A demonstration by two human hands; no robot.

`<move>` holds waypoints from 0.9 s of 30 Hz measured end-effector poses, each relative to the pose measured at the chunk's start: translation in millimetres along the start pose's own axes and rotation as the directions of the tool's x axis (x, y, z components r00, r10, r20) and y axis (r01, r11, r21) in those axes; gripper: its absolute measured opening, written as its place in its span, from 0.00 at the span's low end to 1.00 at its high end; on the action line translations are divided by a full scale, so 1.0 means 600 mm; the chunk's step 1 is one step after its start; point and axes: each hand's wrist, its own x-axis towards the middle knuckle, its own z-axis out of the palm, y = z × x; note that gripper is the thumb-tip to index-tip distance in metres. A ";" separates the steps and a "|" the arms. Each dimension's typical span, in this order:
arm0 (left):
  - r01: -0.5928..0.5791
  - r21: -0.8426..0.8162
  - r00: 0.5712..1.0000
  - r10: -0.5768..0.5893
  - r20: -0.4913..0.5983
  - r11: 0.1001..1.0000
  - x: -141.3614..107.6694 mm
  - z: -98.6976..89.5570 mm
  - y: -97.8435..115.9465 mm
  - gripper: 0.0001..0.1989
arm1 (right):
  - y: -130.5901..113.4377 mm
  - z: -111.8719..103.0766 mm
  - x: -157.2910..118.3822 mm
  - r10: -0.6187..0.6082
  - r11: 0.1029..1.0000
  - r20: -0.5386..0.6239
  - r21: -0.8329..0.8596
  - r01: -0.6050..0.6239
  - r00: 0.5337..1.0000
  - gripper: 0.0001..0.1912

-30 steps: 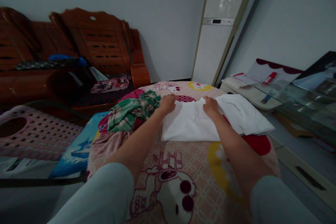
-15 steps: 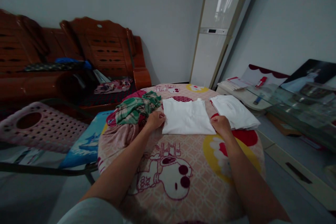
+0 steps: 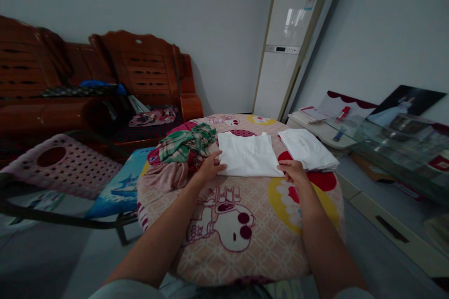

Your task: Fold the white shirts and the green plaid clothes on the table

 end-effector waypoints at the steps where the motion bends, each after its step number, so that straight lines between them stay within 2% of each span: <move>1: -0.017 0.069 1.000 0.018 -0.006 0.997 0.000 0.005 0.002 0.34 | 0.002 0.000 0.001 -0.005 1.000 0.025 0.009 0.005 1.000 0.27; 4: -0.042 0.239 0.997 0.055 -0.047 0.970 -0.002 0.016 0.012 0.27 | 0.008 0.001 0.007 -0.011 1.000 0.045 0.017 0.010 0.999 0.24; 8: -0.068 0.296 0.992 0.097 -0.086 0.953 -0.007 0.022 0.023 0.24 | 0.013 -0.003 0.013 -0.035 0.994 0.079 0.103 0.027 0.996 0.13; 11: -0.087 0.307 0.990 0.116 -0.076 0.948 -0.011 0.023 0.029 0.23 | 0.013 -0.005 0.011 -0.091 0.983 0.123 0.173 0.069 0.988 0.14; 17: -0.068 0.376 0.992 0.104 -0.077 0.924 -0.013 0.026 0.035 0.21 | 0.007 0.000 0.004 -0.084 0.994 0.099 0.075 0.077 0.991 0.16; 21: -0.110 0.338 0.991 0.128 -0.033 0.935 -0.009 0.026 0.031 0.22 | 0.009 -0.002 0.006 -0.125 0.974 0.060 0.197 0.111 0.990 0.17; 24: -0.107 0.387 0.993 0.121 -0.011 0.916 -0.006 0.023 0.024 0.22 | 0.014 -0.005 0.007 -0.080 0.989 0.067 0.126 0.071 0.994 0.14; 27: -0.105 0.415 0.994 0.088 0.058 0.904 -0.005 0.016 0.021 0.22 | 0.019 -0.004 0.007 -0.041 0.999 0.049 0.036 0.040 0.998 0.12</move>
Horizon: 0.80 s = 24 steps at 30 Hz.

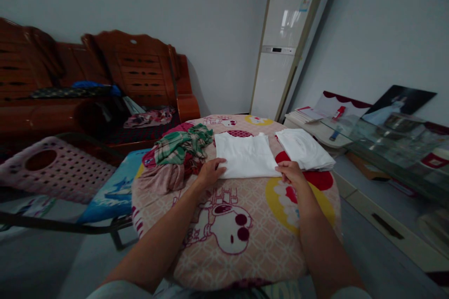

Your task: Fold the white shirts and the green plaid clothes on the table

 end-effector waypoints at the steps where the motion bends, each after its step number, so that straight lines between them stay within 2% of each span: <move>1: 0.001 0.004 1.000 -0.001 0.024 1.000 0.000 -0.002 -0.001 0.22 | 0.001 0.000 -0.001 0.003 1.000 -0.010 -0.009 -0.003 1.000 0.12; 7: 0.035 0.133 0.999 -0.038 0.021 0.991 -0.004 -0.012 -0.002 0.24 | -0.006 0.000 -0.005 0.036 0.994 -0.053 -0.100 -0.041 0.998 0.10; 17: 0.052 0.239 0.996 -0.067 0.056 0.970 -0.005 -0.018 -0.003 0.23 | 0.001 0.002 0.004 -0.076 0.960 -0.099 -0.277 0.046 0.992 0.08; 24: 0.054 0.214 0.994 -0.073 0.082 0.975 0.002 -0.018 -0.015 0.22 | 0.012 -0.003 0.011 -0.104 0.935 -0.106 -0.350 0.061 0.989 0.08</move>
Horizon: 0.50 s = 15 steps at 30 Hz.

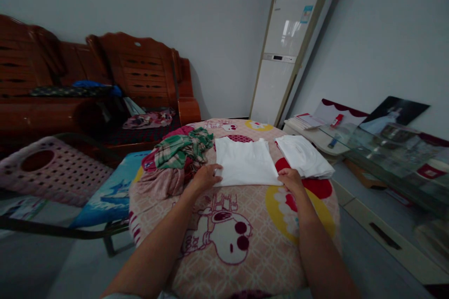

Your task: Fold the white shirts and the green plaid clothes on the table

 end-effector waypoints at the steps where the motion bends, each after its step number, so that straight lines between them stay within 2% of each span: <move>1: 0.001 -0.010 1.000 -0.001 0.004 1.000 0.001 0.000 -0.002 0.23 | 0.000 0.000 -0.001 0.000 1.000 0.003 0.009 0.000 1.000 0.08; 8: 0.010 -0.013 1.000 -0.010 -0.001 1.000 -0.004 -0.004 0.002 0.24 | -0.005 -0.002 -0.009 0.016 0.996 0.023 0.083 -0.018 1.000 0.07; 15: 0.025 -0.038 0.999 -0.024 0.021 0.999 -0.005 -0.010 0.007 0.23 | -0.002 -0.001 -0.006 0.018 0.999 0.005 0.033 -0.018 1.000 0.07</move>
